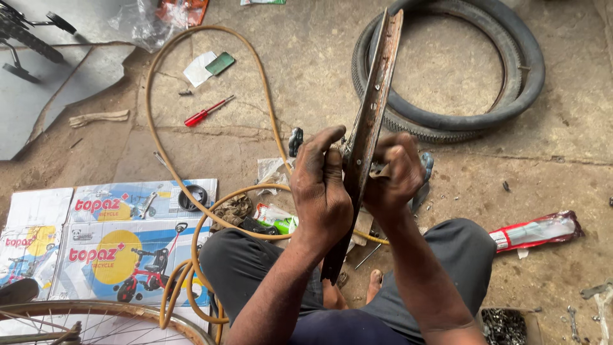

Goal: The person cleans and wipes a bicycle wheel rim with a cloth before handling small parts and working on the hub and spokes while the wheel is mounted on a stand.

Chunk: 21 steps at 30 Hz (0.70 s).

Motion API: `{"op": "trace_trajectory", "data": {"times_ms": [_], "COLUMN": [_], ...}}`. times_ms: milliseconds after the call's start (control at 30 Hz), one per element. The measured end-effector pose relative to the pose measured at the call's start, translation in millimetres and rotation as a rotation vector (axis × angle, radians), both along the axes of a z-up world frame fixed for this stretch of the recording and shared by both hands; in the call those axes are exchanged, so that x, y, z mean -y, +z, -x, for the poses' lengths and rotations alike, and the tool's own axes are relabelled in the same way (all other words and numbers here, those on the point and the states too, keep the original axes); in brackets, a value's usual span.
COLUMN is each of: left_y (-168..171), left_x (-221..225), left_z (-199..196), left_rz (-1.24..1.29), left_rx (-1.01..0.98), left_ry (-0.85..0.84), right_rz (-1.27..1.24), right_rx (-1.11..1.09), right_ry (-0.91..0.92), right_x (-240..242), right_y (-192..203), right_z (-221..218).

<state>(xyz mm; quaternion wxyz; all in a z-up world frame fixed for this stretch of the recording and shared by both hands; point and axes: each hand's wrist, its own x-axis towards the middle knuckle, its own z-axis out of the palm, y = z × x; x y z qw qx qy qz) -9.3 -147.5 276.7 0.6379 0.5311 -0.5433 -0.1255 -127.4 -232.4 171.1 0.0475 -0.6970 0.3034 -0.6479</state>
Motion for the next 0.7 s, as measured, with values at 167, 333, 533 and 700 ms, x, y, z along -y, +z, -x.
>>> {"op": "trace_trajectory", "data": {"times_ms": [167, 333, 533, 700], "left_y": [-13, -60, -104, -173], "left_x": [-4, -14, -76, -104], "left_z": [5, 4, -26, -20], "left_rz": [-0.025, -0.340, -0.872, -0.938], "left_rx": [-0.136, -0.772, -1.221, -1.296], "left_ry": [0.002, -0.334, -0.898, -1.028], "right_rz": [0.123, 0.030, -0.180, -0.407], "right_rx": [0.102, -0.156, -0.236, -0.317], "right_ry": [-0.043, 0.084, 0.356, 0.580], "right_x": [21, -54, -137, -166], "right_y": [-36, 10, 21, -10], "right_z": [-4, 11, 41, 74]}}
